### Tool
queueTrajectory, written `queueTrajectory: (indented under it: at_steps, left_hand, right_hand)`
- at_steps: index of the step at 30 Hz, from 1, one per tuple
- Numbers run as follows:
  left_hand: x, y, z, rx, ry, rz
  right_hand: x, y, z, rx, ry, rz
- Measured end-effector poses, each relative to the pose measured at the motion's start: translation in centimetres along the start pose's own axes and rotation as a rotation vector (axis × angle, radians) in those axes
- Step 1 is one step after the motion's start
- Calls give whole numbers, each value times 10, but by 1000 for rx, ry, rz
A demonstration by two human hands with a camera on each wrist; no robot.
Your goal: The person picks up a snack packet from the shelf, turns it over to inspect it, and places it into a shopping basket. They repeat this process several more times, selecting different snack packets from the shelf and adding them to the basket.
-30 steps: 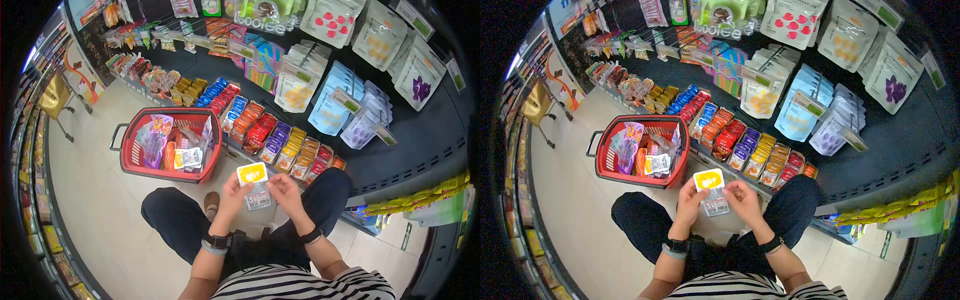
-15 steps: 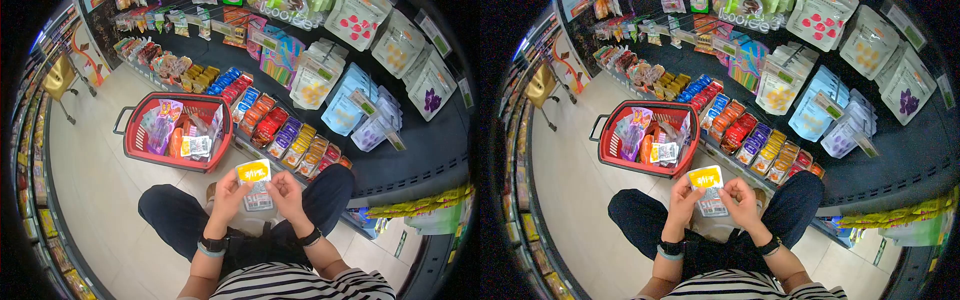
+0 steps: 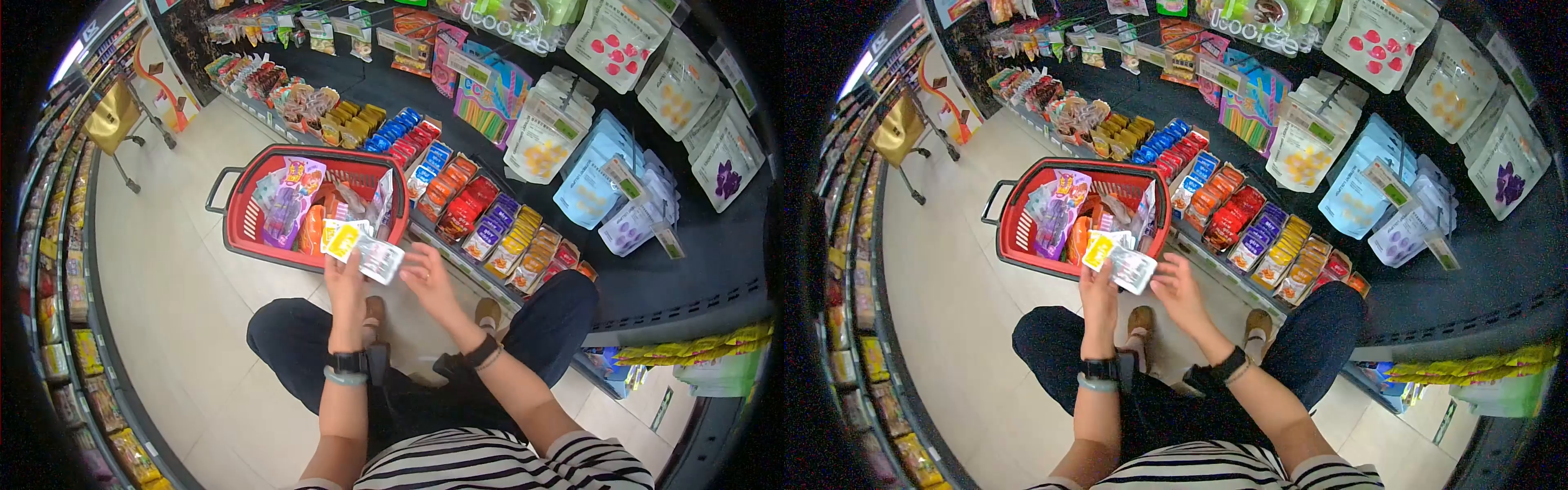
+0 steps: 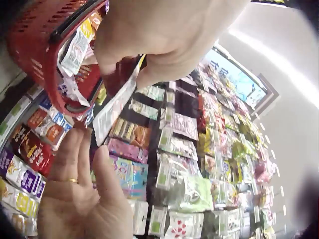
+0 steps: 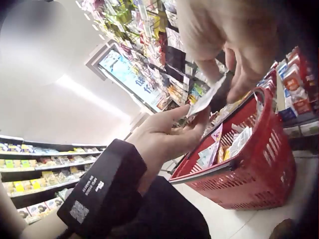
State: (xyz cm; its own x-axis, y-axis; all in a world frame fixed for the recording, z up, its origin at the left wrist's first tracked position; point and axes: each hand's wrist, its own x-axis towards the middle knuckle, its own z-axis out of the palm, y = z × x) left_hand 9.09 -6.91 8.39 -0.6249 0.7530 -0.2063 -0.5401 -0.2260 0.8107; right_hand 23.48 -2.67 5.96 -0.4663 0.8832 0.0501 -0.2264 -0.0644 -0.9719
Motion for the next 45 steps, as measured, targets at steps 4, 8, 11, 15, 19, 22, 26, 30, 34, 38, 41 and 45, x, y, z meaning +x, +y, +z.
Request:
queueTrajectory:
  at_steps: [4,8,11,15,19,22,26,30,34,38,41,45]
  left_hand:
    - [29,-24,-44,218,223,84]
    - [2,-48,-35,333,161,192]
    - [-10,-69,-14,432,99,160]
    - [-24,-103,16,485,-142,102]
    - [-43,-131,44,618,-444,-80]
    - [-55,-148,59,637,-511,-179]
    - [-59,-169,70,694,-560,-209]
    - [-64,-167,92,780,-591,-230]
    - [-68,-162,108,829,-615,275]
    - [-62,-157,110,867,-603,575]
    - [-54,-143,95,646,-542,97]
    - [-62,-89,101,259,-509,-100]
  right_hand:
    - [4,18,-5,-187,-46,58]
    - [-8,57,-62,-375,53,169]
    - [2,74,-128,-834,276,162]
    - [25,58,-196,-1010,447,195]
    - [26,57,-235,-1203,569,205]
    - [26,53,-238,-1274,587,204]
    - [21,40,-234,-1505,575,211]
    - [16,32,-222,-1450,489,155]
    - [4,3,-194,-1137,574,9]
    - [-24,-39,-160,-521,366,75]
    - [-34,-52,-152,-89,340,-6]
    - [-46,-58,-141,-385,326,-90]
